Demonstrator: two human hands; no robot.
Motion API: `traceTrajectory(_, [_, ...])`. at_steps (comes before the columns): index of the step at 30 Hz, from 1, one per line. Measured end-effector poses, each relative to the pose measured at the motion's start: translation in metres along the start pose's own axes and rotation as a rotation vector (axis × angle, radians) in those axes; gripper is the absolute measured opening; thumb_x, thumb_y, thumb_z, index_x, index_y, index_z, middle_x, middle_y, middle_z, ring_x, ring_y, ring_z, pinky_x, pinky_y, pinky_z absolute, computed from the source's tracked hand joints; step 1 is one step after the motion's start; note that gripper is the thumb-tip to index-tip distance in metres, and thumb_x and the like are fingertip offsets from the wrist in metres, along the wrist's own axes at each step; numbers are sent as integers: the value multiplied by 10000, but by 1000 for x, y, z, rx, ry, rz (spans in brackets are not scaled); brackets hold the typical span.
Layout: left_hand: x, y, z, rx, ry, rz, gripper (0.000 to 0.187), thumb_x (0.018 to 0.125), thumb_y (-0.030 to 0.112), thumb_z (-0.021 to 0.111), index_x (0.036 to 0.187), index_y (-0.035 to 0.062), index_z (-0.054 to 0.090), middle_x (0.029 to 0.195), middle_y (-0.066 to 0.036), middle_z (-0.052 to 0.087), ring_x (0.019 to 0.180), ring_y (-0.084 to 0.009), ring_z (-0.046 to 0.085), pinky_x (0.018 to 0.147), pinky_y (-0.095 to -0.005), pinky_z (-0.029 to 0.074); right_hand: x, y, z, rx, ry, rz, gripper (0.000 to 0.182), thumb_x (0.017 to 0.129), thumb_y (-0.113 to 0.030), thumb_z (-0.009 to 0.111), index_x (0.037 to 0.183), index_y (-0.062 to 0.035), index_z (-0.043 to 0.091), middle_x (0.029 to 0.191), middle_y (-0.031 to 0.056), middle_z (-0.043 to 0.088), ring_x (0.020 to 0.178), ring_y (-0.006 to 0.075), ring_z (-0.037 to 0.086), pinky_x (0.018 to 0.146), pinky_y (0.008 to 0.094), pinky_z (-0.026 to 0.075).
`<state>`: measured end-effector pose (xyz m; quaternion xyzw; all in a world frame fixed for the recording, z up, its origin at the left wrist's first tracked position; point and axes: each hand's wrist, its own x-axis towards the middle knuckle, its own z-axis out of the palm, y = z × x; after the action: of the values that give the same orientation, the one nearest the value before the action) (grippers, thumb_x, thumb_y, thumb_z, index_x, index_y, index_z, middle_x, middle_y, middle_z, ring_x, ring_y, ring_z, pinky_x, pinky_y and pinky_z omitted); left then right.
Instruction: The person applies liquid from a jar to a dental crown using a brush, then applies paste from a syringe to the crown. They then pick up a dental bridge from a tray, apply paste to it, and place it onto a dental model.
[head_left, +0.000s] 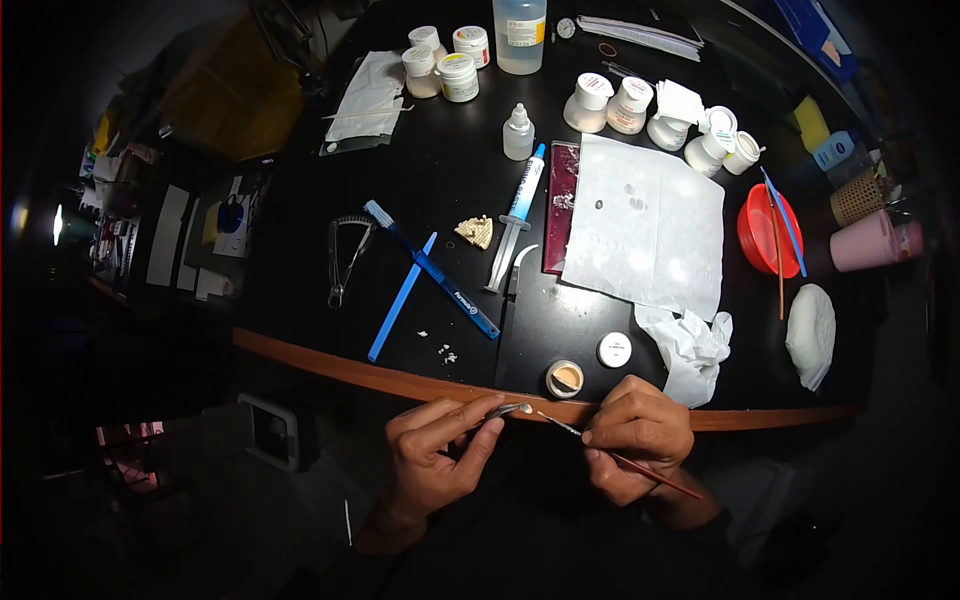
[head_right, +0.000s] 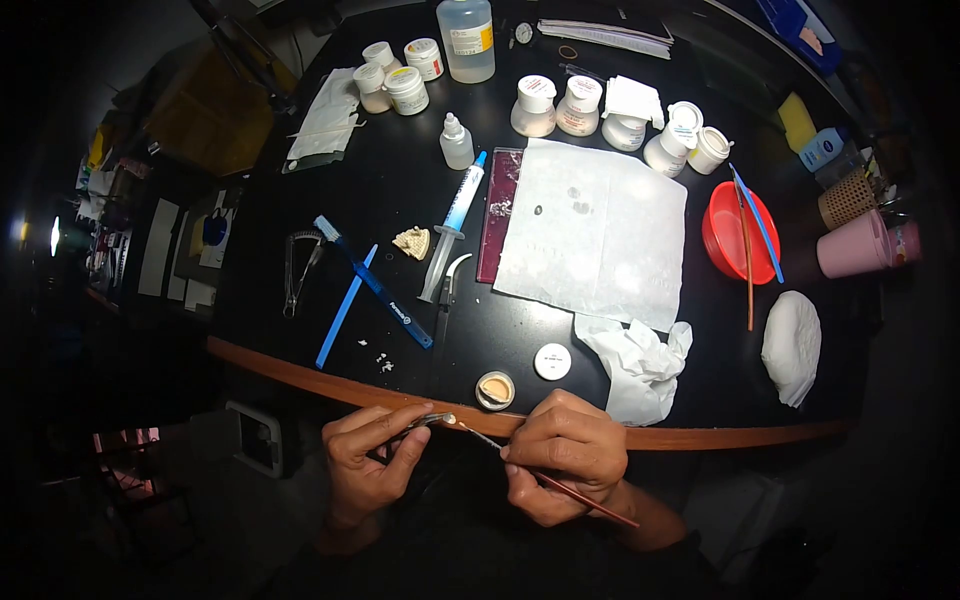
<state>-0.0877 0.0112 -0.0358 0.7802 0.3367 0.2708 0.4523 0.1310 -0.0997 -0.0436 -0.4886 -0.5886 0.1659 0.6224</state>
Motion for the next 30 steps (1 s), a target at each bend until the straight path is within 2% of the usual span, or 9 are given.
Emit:
traceTrajectory(6, [-2,-19,3,-38,29,149,307,809,17,821,1115,10,820,726,-66,720,565,-69,579,530,-214,421,2,0,-2,33,-4,50,173,658,55,751,816,-16,752,743,78,708,612,186,649,562,292,493])
traceTrajectory(9, [-3,-25,4,-46,48,210,317,804,56,852,1120,41,828,763,-60,747,545,-95,610,506,-246,449,2,2,-4,57,-22,63,165,665,53,753,815,-15,754,745,81,717,618,183,661,567,290,495])
traceTrajectory(12, [-5,-26,4,-31,44,215,332,765,29,830,1096,0,822,719,-71,711,571,-107,619,551,-242,459,3,2,-3,68,-40,72,160,667,52,755,810,-17,754,751,81,723,626,184,672,572,288,499])
traceTrajectory(18, [-4,-25,4,-21,50,224,326,771,40,827,1094,3,823,718,-72,710,572,-109,619,551,-243,456,2,3,-7,85,-67,66,166,661,45,755,813,-22,752,751,81,722,625,191,673,571,297,502])
traceTrajectory(21, [-5,-28,4,-27,50,234,322,785,51,858,1106,39,833,760,-44,737,566,-94,630,523,-242,461,3,2,-4,69,-50,72,173,654,42,754,814,-22,749,745,80,715,622,194,670,568,304,500])
traceTrajectory(27, [-5,-26,3,-25,40,221,319,777,47,833,1093,6,824,727,-76,718,575,-111,624,551,-243,462,2,4,-5,56,-51,66,165,656,35,755,810,-23,745,745,83,714,618,195,665,564,306,495])
traceTrajectory(30, [-5,-28,5,-33,52,239,316,788,45,860,1102,39,833,756,-39,735,567,-91,626,522,-242,458,3,3,-2,51,-45,70,161,660,40,750,808,-22,742,745,84,714,616,194,662,561,306,492])
